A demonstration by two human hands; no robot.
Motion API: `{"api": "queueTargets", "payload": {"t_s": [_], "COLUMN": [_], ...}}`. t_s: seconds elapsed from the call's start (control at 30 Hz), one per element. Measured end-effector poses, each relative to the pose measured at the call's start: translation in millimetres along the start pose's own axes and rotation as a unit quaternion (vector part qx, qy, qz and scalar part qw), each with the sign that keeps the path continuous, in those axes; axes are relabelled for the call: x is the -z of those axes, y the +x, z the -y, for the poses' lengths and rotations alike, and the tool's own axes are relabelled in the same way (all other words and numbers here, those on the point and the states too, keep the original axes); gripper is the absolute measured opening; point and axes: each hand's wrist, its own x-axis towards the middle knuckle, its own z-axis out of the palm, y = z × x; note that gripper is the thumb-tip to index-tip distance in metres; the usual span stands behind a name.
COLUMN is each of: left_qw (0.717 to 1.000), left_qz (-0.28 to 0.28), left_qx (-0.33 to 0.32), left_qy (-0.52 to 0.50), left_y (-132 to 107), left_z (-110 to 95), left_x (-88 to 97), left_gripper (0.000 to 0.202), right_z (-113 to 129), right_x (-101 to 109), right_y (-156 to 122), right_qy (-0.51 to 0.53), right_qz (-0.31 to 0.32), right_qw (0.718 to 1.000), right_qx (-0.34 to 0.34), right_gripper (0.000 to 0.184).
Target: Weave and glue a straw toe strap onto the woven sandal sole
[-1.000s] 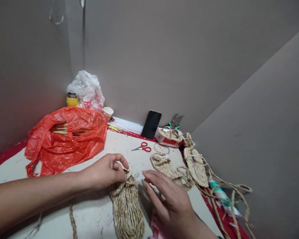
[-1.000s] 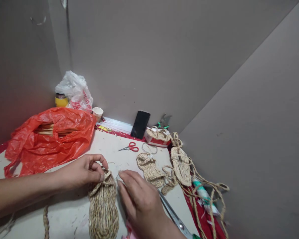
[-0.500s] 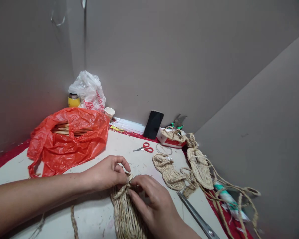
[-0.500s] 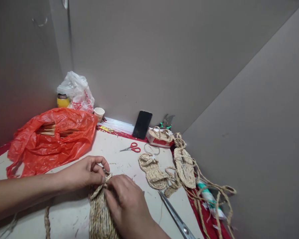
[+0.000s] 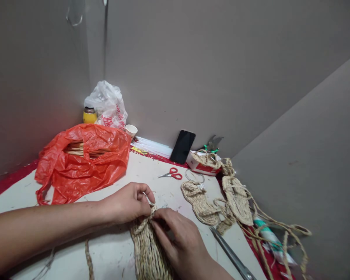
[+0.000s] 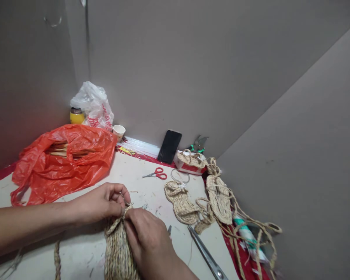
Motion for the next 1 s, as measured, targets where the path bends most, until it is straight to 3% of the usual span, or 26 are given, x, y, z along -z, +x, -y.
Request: {"api": "queueTargets", "payload": {"t_s": [0.6,0.87,1.0], "left_qw": [0.999,0.992,0.991], "left_qz": [0.03,0.112,0.121], "left_qx": [0.033,0.049,0.044], "left_qy": [-0.003,0.029,0.03], "left_y": [-4.3,-0.5,-0.4], "left_z": [-12.8,-5.9,-7.2], "left_x": [5.7,16.8,18.1], "left_gripper": [0.025,0.038,0.038], "right_z": [1.5,-1.3,-1.7], "right_x": [2.7,1.3,3.7], "right_y": [1.0,-0.4,1.9], "right_qy": [0.032,0.062,0.06], "right_qz": [0.007,0.024,0.037], "right_qw": [0.999,0.998,0.997], "right_qx": [-0.006,-0.005,-0.008], "right_gripper": [0.023,0.023,0.023]}}
